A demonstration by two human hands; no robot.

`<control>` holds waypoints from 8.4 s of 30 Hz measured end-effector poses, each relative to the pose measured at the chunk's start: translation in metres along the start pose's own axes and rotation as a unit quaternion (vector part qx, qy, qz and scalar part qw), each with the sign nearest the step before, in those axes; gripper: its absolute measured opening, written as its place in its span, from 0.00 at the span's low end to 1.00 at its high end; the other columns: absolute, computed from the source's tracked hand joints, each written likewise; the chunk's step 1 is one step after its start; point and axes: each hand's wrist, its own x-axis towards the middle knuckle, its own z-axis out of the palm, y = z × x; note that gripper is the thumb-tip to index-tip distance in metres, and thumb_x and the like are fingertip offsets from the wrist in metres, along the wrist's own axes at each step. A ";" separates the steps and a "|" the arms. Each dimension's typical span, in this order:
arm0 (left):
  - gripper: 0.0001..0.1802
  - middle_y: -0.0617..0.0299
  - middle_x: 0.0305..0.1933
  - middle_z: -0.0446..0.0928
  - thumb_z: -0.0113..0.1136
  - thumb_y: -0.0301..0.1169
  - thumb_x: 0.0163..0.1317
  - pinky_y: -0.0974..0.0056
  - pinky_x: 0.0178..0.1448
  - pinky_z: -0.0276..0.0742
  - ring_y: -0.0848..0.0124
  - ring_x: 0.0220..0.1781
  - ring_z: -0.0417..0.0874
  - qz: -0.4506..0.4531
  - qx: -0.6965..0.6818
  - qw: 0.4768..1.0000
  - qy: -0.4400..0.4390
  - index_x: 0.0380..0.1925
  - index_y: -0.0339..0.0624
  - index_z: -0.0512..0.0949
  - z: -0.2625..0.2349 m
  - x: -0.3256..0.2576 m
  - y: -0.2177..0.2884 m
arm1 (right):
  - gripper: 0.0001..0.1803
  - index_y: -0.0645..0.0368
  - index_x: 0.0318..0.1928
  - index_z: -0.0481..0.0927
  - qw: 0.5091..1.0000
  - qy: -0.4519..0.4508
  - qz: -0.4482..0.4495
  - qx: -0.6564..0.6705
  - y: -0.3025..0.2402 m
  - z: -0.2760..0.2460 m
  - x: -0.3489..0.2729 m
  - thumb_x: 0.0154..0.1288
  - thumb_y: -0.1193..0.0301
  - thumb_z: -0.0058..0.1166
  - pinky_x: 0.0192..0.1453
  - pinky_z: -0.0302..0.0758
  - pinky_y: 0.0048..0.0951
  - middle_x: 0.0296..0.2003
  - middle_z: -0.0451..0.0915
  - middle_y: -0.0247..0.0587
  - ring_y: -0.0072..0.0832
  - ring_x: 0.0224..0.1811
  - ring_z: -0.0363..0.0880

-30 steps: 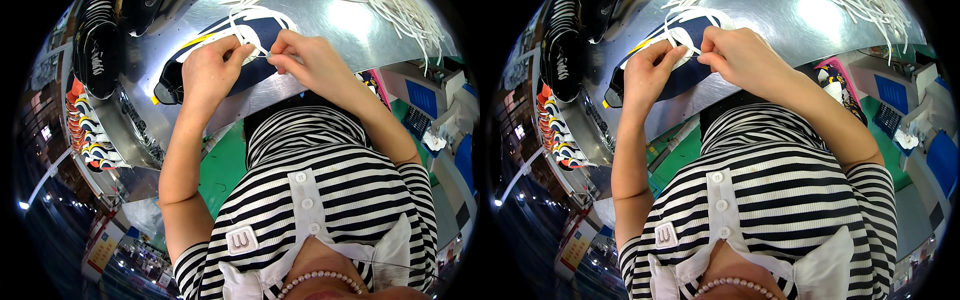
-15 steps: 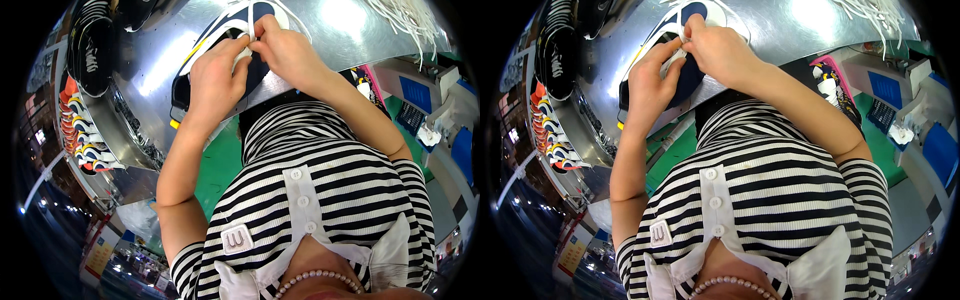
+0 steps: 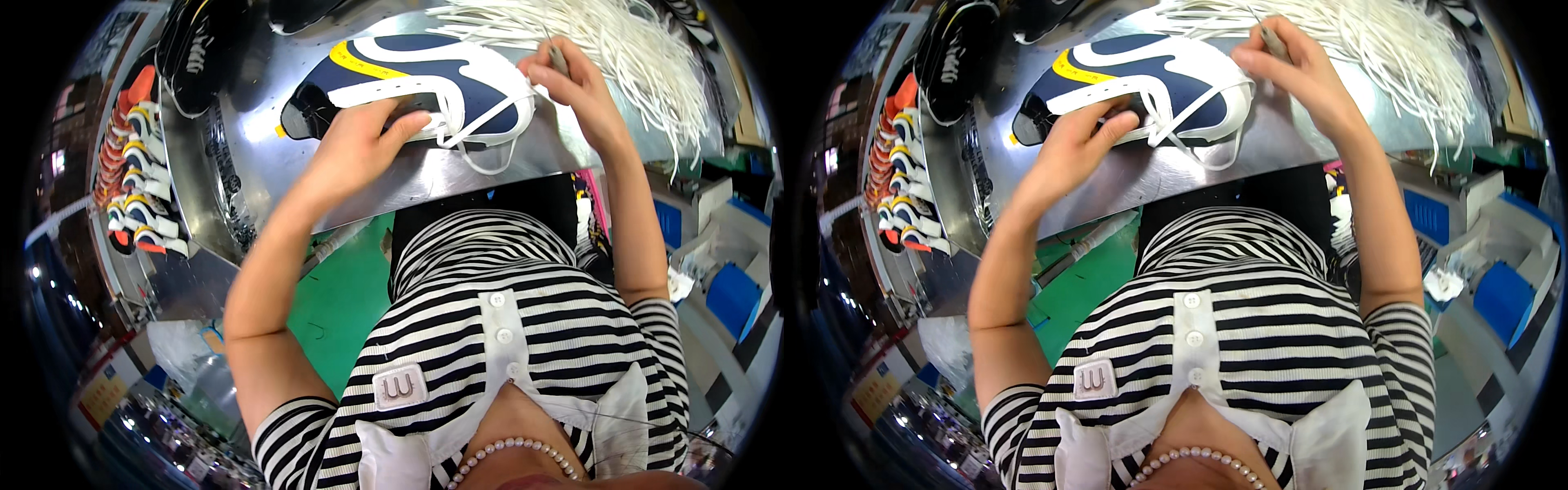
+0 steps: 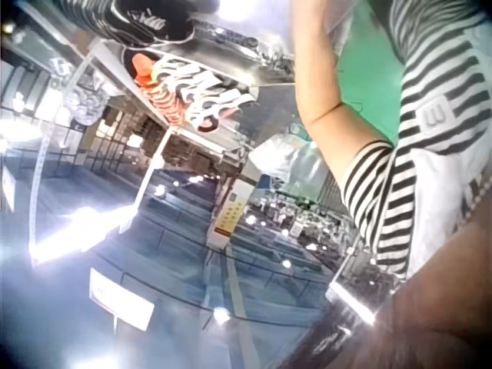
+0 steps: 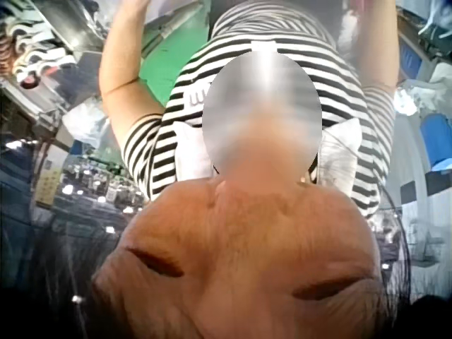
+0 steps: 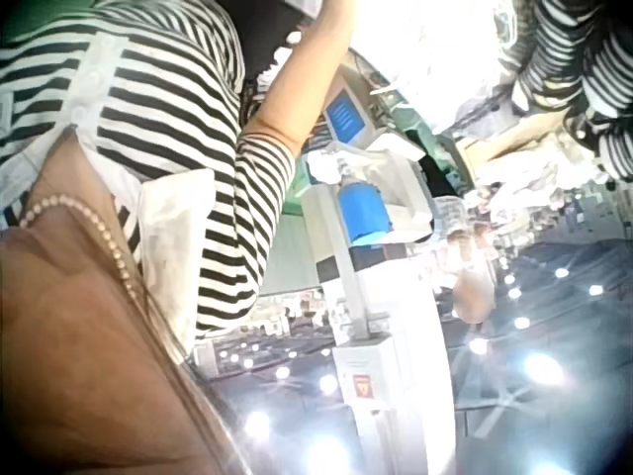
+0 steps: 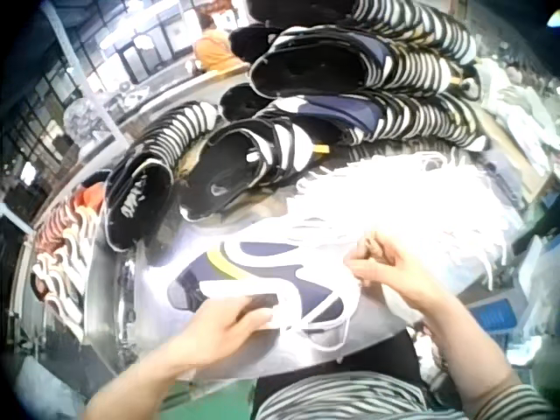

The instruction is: The person laces a blue and white sneaker by hand, threading white shoelaces through the eyelets and pulling them tight. They repeat this process on a second sneaker, ensuring the laces are evenly distributed and secured.

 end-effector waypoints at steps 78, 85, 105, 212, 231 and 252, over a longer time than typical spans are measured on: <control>0.05 0.58 0.39 0.82 0.65 0.26 0.59 0.62 0.52 0.73 0.62 0.44 0.79 0.082 -0.069 0.971 0.214 0.33 0.36 0.80 0.036 0.027 0.032 | 0.16 0.54 0.50 0.80 0.909 -0.047 -0.181 -0.374 0.008 0.006 0.032 0.61 0.69 0.61 0.48 0.76 0.38 0.49 0.77 0.35 0.35 0.44 0.82; 0.05 0.58 0.40 0.82 0.66 0.25 0.58 0.63 0.51 0.73 0.63 0.45 0.79 0.072 -0.066 0.969 0.229 0.33 0.37 0.81 0.034 0.025 0.024 | 0.09 0.57 0.45 0.80 0.972 -0.176 0.053 -0.148 -0.061 -0.006 0.041 0.66 0.69 0.56 0.26 0.65 0.19 0.25 0.82 0.35 0.13 0.19 0.67; 0.06 0.60 0.50 0.83 0.71 0.27 0.51 0.59 0.54 0.73 0.61 0.51 0.75 0.164 0.089 0.948 0.259 0.30 0.44 0.86 0.001 0.024 0.078 | 0.12 0.60 0.43 0.81 0.954 -0.200 0.118 0.187 -0.056 0.031 0.033 0.66 0.65 0.61 0.16 0.48 0.12 0.24 0.74 0.23 0.06 0.16 0.56; 0.07 0.64 0.31 0.84 0.67 0.26 0.60 0.72 0.36 0.77 0.79 0.31 0.82 -0.150 -0.243 0.944 0.167 0.33 0.33 0.83 0.059 0.009 0.024 | 0.08 0.67 0.42 0.76 0.987 -0.045 -0.010 -0.152 -0.010 0.044 -0.033 0.67 0.74 0.55 0.41 0.77 0.25 0.29 0.83 0.40 0.25 0.34 0.83; 0.21 0.62 0.49 0.81 0.68 0.27 0.60 0.67 0.56 0.75 0.74 0.50 0.80 -0.175 -0.313 0.934 0.016 0.53 0.36 0.77 0.043 0.021 0.020 | 0.13 0.59 0.54 0.75 0.989 0.042 -0.055 -0.127 0.014 0.061 0.000 0.74 0.68 0.48 0.39 0.76 0.29 0.30 0.81 0.42 0.31 0.33 0.81; 0.09 0.57 0.45 0.79 0.70 0.20 0.50 0.64 0.52 0.73 0.65 0.48 0.77 0.085 0.061 0.985 0.139 0.33 0.38 0.81 0.017 -0.036 0.047 | 0.15 0.61 0.55 0.73 0.987 0.134 -0.044 -0.077 0.029 0.064 0.018 0.72 0.68 0.49 0.33 0.73 0.31 0.27 0.81 0.40 0.29 0.26 0.77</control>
